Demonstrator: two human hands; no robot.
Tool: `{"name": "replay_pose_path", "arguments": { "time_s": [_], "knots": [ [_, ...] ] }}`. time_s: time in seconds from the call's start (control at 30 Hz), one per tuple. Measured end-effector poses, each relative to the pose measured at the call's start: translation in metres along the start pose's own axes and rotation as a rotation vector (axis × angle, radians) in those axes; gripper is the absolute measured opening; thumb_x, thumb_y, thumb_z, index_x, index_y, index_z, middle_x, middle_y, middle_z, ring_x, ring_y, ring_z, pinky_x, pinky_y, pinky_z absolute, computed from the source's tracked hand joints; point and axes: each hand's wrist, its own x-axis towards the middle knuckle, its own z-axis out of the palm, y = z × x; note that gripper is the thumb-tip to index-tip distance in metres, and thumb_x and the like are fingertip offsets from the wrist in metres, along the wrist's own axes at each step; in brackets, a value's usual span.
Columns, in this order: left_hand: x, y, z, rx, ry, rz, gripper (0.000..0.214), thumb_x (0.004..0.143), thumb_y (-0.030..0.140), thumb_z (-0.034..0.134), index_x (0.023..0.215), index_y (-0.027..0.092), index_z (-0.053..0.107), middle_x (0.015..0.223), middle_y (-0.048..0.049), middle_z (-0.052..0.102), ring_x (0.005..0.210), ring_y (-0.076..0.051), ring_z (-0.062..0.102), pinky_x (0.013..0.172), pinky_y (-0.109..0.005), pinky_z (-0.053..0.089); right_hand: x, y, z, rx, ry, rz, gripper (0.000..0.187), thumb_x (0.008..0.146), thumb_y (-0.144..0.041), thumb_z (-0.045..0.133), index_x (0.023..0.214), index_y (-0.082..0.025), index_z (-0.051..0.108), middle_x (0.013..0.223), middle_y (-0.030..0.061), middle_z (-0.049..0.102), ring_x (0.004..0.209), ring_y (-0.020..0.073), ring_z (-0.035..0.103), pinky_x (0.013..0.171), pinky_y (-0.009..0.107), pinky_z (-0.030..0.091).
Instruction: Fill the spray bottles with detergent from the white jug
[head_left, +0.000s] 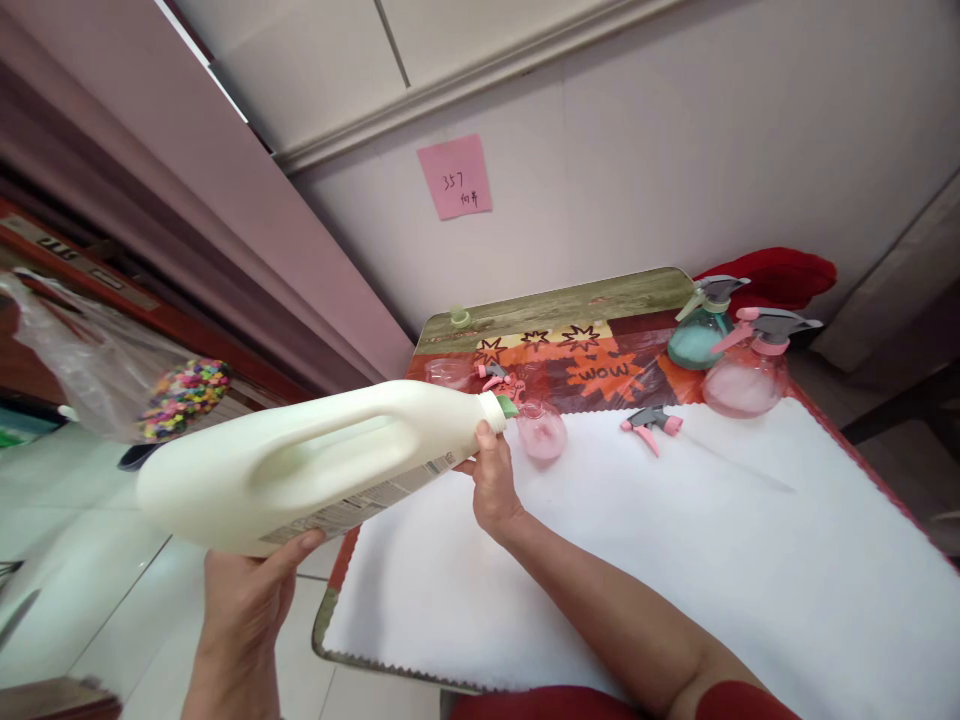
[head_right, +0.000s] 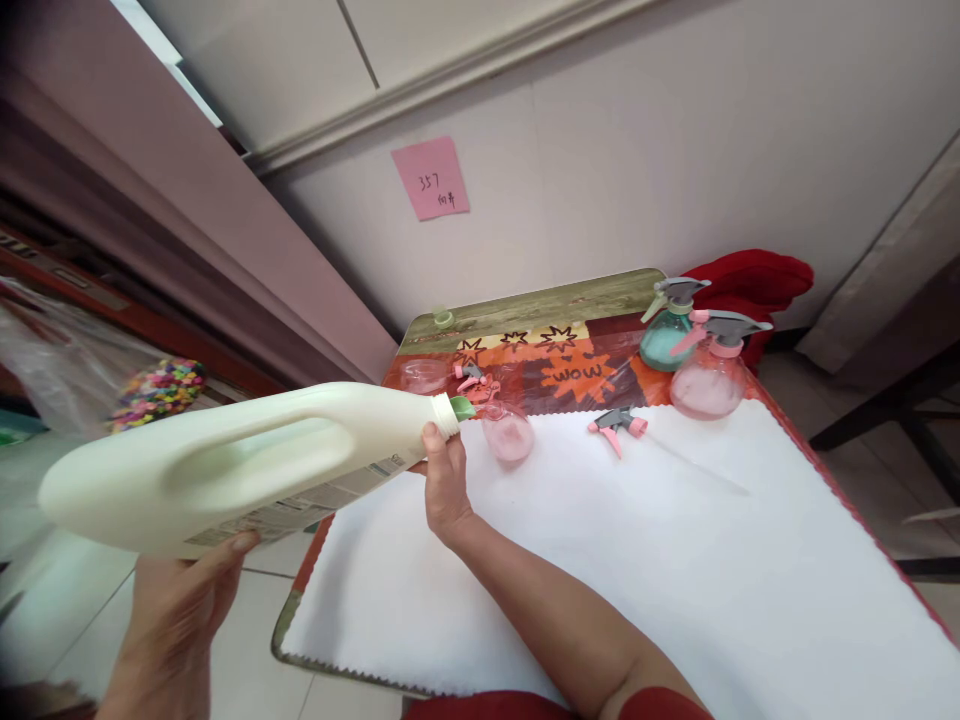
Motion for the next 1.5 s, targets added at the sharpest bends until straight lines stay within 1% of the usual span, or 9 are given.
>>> {"name": "replay_pose_path", "arguments": {
  "time_s": [0.23, 0.37, 0.5, 0.67, 0.93, 1.1, 1.3, 1.5],
  "knots": [
    [-0.0014, -0.0006, -0.0021, -0.021, 0.01, 0.002, 0.066, 0.039, 0.003, 0.089, 0.101, 0.018, 0.076, 0.098, -0.0028, 0.078, 0.086, -0.019, 0.071, 0.079, -0.027, 0.062, -0.0009, 0.0005, -0.0006, -0.008, -0.009, -0.011, 0.061, 0.087, -0.062, 0.056, 0.131, -0.02, 0.056, 0.123, 0.0109, 0.067, 0.104, 0.0247, 0.066, 0.074, 0.034, 0.061],
    [-0.0016, -0.0019, -0.0022, -0.024, 0.007, 0.007, 0.065, 0.038, 0.004, 0.089, 0.101, 0.018, 0.076, 0.095, -0.0026, 0.078, 0.084, -0.019, 0.071, 0.078, -0.027, 0.062, -0.0006, 0.0017, -0.0009, -0.005, -0.009, -0.01, 0.062, 0.087, -0.062, 0.057, 0.131, -0.02, 0.055, 0.124, 0.011, 0.067, 0.105, 0.0248, 0.066, 0.075, 0.034, 0.061],
    [-0.0013, -0.0022, -0.0023, -0.021, -0.001, 0.025, 0.065, 0.04, 0.004, 0.089, 0.102, 0.017, 0.076, 0.098, -0.0039, 0.078, 0.086, -0.019, 0.071, 0.079, -0.027, 0.062, 0.0001, 0.0022, -0.001, -0.008, -0.01, -0.009, 0.06, 0.087, -0.061, 0.056, 0.131, -0.019, 0.055, 0.124, 0.0114, 0.067, 0.104, 0.025, 0.066, 0.076, 0.035, 0.061],
    [-0.0015, -0.0023, -0.0039, -0.013, -0.018, 0.029, 0.065, 0.042, 0.004, 0.089, 0.104, 0.017, 0.075, 0.104, -0.0047, 0.078, 0.087, -0.02, 0.071, 0.079, -0.028, 0.062, 0.0005, 0.0019, -0.0012, -0.007, -0.006, 0.001, 0.059, 0.088, -0.06, 0.057, 0.13, -0.019, 0.056, 0.124, 0.0113, 0.067, 0.104, 0.0252, 0.066, 0.074, 0.033, 0.061],
    [-0.0022, -0.0017, -0.0041, -0.008, 0.008, 0.027, 0.066, 0.04, 0.004, 0.089, 0.103, 0.018, 0.076, 0.102, -0.0037, 0.078, 0.086, -0.018, 0.071, 0.08, -0.027, 0.061, -0.0011, -0.0005, -0.0001, -0.006, -0.019, -0.006, 0.06, 0.087, -0.062, 0.056, 0.129, -0.019, 0.056, 0.124, 0.0113, 0.067, 0.104, 0.0245, 0.066, 0.074, 0.033, 0.061],
    [-0.0029, 0.0017, -0.0018, -0.005, -0.005, 0.022, 0.065, 0.041, 0.005, 0.089, 0.103, 0.018, 0.076, 0.104, -0.0042, 0.077, 0.088, -0.019, 0.071, 0.081, -0.027, 0.061, -0.0015, -0.0026, 0.0007, -0.018, -0.02, -0.01, 0.061, 0.088, -0.063, 0.054, 0.131, -0.019, 0.054, 0.124, 0.0108, 0.067, 0.103, 0.0239, 0.066, 0.074, 0.034, 0.061],
    [-0.0023, 0.001, -0.001, 0.001, 0.016, 0.024, 0.064, 0.04, 0.005, 0.089, 0.102, 0.018, 0.076, 0.1, -0.0028, 0.078, 0.087, -0.019, 0.071, 0.079, -0.027, 0.061, -0.0021, -0.0036, 0.0012, -0.019, -0.015, -0.004, 0.062, 0.087, -0.064, 0.054, 0.132, -0.02, 0.054, 0.123, 0.0106, 0.067, 0.102, 0.0238, 0.066, 0.074, 0.034, 0.061],
    [-0.0046, 0.0045, 0.0018, 0.01, 0.015, 0.006, 0.065, 0.039, 0.006, 0.089, 0.102, 0.018, 0.075, 0.103, -0.0041, 0.077, 0.096, -0.023, 0.071, 0.081, -0.029, 0.061, -0.0022, -0.0046, 0.0019, -0.019, -0.014, -0.005, 0.062, 0.087, -0.063, 0.055, 0.131, -0.02, 0.055, 0.122, 0.0105, 0.067, 0.103, 0.024, 0.066, 0.075, 0.034, 0.061]
  ]
}}
